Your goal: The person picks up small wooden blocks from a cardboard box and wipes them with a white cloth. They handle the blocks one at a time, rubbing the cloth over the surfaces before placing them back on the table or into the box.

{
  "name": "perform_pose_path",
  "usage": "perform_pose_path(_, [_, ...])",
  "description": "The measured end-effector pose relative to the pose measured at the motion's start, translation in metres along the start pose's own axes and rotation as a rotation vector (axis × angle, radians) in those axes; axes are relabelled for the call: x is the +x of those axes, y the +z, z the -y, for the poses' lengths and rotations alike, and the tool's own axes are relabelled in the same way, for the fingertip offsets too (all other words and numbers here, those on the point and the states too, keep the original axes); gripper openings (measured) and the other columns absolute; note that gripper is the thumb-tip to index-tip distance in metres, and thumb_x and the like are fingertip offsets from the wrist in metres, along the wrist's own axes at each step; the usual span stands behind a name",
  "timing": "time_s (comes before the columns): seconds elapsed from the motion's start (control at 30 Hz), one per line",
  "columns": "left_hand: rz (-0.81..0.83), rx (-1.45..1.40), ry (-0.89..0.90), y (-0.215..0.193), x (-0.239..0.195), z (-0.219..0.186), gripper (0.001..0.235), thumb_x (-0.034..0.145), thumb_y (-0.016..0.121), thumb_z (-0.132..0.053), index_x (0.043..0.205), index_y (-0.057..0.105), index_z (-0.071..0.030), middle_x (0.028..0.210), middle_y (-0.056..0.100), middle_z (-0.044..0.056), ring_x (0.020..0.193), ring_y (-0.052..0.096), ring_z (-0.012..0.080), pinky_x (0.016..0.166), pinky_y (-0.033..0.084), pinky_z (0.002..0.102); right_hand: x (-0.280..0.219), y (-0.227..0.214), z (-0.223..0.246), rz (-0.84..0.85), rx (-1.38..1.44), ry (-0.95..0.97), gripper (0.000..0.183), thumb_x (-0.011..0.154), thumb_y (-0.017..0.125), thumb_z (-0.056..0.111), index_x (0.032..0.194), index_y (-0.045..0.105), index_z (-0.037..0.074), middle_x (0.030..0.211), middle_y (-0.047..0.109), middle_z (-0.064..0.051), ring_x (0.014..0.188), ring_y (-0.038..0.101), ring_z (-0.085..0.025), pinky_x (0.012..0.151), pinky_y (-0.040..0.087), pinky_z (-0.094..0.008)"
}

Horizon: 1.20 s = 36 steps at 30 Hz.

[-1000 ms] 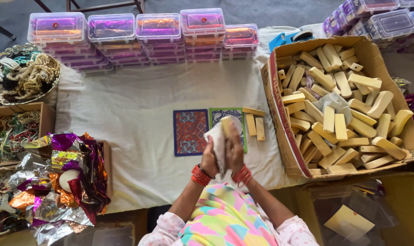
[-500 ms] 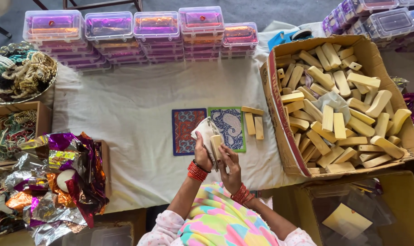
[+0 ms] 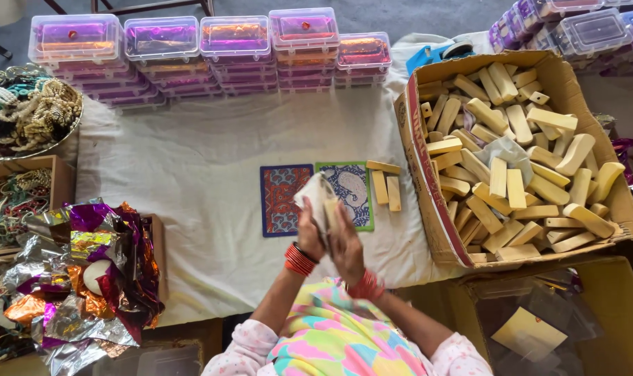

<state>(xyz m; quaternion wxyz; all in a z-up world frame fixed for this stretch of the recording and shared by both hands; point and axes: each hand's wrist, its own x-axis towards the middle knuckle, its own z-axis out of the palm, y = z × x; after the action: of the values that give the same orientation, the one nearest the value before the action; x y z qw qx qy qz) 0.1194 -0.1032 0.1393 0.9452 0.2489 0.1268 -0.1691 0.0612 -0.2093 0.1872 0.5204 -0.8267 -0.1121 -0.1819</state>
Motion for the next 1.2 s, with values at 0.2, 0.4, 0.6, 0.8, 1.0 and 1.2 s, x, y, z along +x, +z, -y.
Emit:
perform_pose_path(0.2, [-0.071,-0.015,0.03,-0.012,0.005,0.001,0.068,0.107,0.035,-0.059,0.148,0.048,-0.007,0.137,0.059,0.014,0.12,0.06,0.0283,0.102,0.052,0.041,-0.008,0.011,-0.02,0.055,0.053,0.004,0.052,0.106,0.052,0.012,0.155,0.041,-0.003,0.162,0.041,-0.022,0.152,0.041,-0.034,0.121,0.038,-0.04])
perform_pose_path(0.4, [0.067,-0.041,-0.108,0.028,-0.021,0.027,0.063,0.104,0.037,-0.053,0.153,0.044,-0.013,0.149,0.057,0.004,0.136,0.055,0.0213,0.114,0.046,0.035,0.065,-0.015,-0.011,-0.08,0.147,0.103,0.057,0.101,0.048,0.003,0.157,0.038,-0.002,0.165,0.039,-0.022,0.154,0.036,-0.034,0.123,0.034,-0.039])
perform_pose_path(0.6, [-0.043,0.024,-0.04,0.017,-0.001,-0.006,0.066,0.104,0.036,-0.055,0.149,0.046,-0.008,0.14,0.06,0.012,0.126,0.059,0.0277,0.107,0.05,0.042,0.006,-0.006,0.008,0.006,0.1,0.032,0.06,0.099,0.052,0.002,0.157,0.036,-0.005,0.165,0.036,-0.023,0.154,0.036,-0.034,0.124,0.031,-0.039])
perform_pose_path(0.8, [-0.048,0.06,-0.086,-0.004,-0.006,0.026,0.064,0.109,0.037,-0.054,0.153,0.044,-0.008,0.136,0.06,0.012,0.121,0.059,0.0272,0.104,0.05,0.042,0.011,-0.006,-0.005,0.022,0.074,0.006,0.058,0.103,0.052,0.006,0.158,0.036,-0.003,0.167,0.035,-0.023,0.156,0.035,-0.033,0.126,0.031,-0.04])
perform_pose_path(1.0, [0.059,-0.05,-0.218,0.027,-0.017,0.033,0.06,0.105,0.036,-0.049,0.154,0.043,-0.015,0.146,0.06,0.003,0.132,0.059,0.02,0.111,0.049,0.035,0.067,-0.022,-0.005,-0.095,0.294,0.133,0.062,0.103,0.046,0.011,0.16,0.028,-0.003,0.169,0.029,-0.022,0.156,0.029,-0.032,0.122,0.033,-0.038])
perform_pose_path(1.2, [-0.041,-0.022,-0.03,0.008,0.004,-0.005,0.061,0.106,0.036,-0.052,0.146,0.048,-0.008,0.134,0.062,0.013,0.118,0.063,0.027,0.102,0.052,0.041,-0.013,-0.005,0.001,0.021,0.086,0.028,0.057,0.104,0.049,0.006,0.158,0.034,-0.002,0.166,0.037,-0.021,0.155,0.036,-0.033,0.126,0.029,-0.039])
